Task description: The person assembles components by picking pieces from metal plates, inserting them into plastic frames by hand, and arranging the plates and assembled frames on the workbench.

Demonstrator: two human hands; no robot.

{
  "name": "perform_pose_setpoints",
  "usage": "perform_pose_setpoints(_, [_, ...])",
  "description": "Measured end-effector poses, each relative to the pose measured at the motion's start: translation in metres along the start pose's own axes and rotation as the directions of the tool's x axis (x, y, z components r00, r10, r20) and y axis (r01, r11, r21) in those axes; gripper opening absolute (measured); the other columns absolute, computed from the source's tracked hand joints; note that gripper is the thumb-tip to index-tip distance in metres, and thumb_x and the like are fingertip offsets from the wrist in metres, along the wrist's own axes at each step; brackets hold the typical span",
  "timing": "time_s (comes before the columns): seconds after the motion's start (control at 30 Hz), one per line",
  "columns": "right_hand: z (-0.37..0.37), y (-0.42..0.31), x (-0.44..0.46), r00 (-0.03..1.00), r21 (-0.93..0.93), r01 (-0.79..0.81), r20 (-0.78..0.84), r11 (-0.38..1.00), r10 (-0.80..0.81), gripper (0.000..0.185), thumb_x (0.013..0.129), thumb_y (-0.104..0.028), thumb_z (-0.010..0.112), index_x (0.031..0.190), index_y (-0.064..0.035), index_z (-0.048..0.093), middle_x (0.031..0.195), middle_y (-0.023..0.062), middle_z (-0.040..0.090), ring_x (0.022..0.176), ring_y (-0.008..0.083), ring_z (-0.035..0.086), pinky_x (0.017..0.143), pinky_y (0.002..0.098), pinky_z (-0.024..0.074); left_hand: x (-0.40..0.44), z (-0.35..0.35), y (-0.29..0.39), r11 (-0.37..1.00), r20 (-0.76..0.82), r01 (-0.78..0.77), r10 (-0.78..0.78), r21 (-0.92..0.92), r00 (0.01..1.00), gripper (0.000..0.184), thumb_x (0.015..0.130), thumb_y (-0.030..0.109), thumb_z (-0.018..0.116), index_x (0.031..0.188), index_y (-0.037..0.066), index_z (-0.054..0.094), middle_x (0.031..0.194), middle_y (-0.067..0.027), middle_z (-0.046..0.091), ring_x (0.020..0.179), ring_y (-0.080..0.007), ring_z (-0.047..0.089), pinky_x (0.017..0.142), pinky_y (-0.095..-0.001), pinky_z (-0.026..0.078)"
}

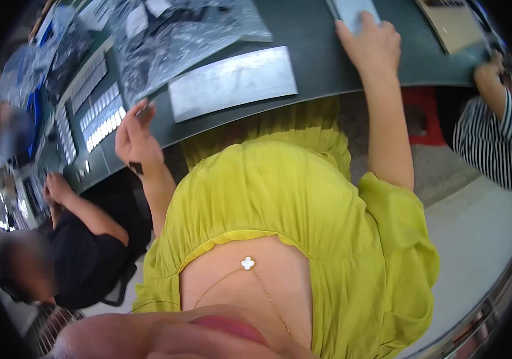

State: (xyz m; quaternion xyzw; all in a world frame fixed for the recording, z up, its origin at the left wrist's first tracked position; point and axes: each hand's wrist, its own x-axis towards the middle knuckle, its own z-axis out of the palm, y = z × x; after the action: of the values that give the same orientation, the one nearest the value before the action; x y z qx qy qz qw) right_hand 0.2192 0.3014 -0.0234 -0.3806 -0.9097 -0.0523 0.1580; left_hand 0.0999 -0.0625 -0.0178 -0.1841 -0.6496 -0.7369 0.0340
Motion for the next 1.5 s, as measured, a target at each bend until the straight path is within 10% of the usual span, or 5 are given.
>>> perform_pose_setpoints(0.5, [-0.069,-0.143,-0.036,0.785,0.840,0.516,-0.386,0.168,-0.484,0.025,0.074,0.001,0.064,0.098,-0.0062,0.063,0.080,0.0069,0.063,0.072,0.0185,0.061,0.066,0.0274,0.0477,0.022,0.062,0.036,0.544,0.304,0.638,-0.582,-0.545,0.755,0.032,0.094,0.027,0.044,0.109,0.001,0.055,0.109,-0.0068,0.058,0.105,-0.0206,0.054,0.090,-0.0332,0.044])
perform_pose_setpoints(1.1, [-0.046,-0.144,-0.017,0.657,0.736,0.659,-0.462,0.156,-0.595,0.015,0.072,-0.003,0.066,0.086,-0.0061,0.064,0.076,0.0056,0.057,0.068,0.0194,0.054,0.061,0.0287,0.0443,0.035,0.078,0.025,0.369,0.517,0.776,-0.590,-0.511,0.621,0.034,0.095,0.027,0.042,0.110,-0.002,0.052,0.110,-0.0165,0.056,0.108,-0.0237,0.054,0.096,-0.0350,0.044])
perform_pose_setpoints(1.23, [-0.043,-0.125,-0.012,0.835,0.923,0.338,-0.202,0.186,-0.511,0.007,0.078,-0.002,0.063,0.086,-0.0026,0.062,0.076,0.0055,0.059,0.066,0.0121,0.056,0.062,0.0207,0.0441,0.075,0.065,0.013,0.951,0.368,0.254,-0.302,0.175,0.879,0.027,0.091,0.015,0.051,0.112,-0.002,0.049,0.104,-0.0178,0.057,0.093,-0.0229,0.061,0.085,-0.0323,0.051])
perform_pose_setpoints(1.27, [-0.040,-0.124,-0.013,0.833,0.921,0.343,-0.208,0.184,-0.512,0.007,0.078,-0.002,0.063,0.086,-0.0026,0.062,0.076,0.0055,0.059,0.066,0.0121,0.056,0.062,0.0207,0.0441,0.090,0.060,0.005,0.785,0.447,-0.219,-0.082,0.580,0.891,0.028,0.089,0.014,0.053,0.113,-0.001,0.049,0.103,-0.0170,0.057,0.087,-0.0213,0.063,0.079,-0.0305,0.053])
perform_pose_setpoints(1.5, [-0.024,-0.120,-0.020,0.865,0.995,0.014,0.040,0.103,-0.500,0.009,0.082,-0.007,0.062,0.089,-0.0010,0.062,0.079,0.0009,0.060,0.067,0.0065,0.053,0.063,0.0188,0.0430,0.133,0.108,-0.057,0.344,0.456,-0.425,-0.012,0.837,0.890,0.023,0.071,0.024,0.065,0.078,0.002,0.062,0.079,-0.0208,0.059,0.079,-0.0353,0.059,0.071,-0.0425,0.047])
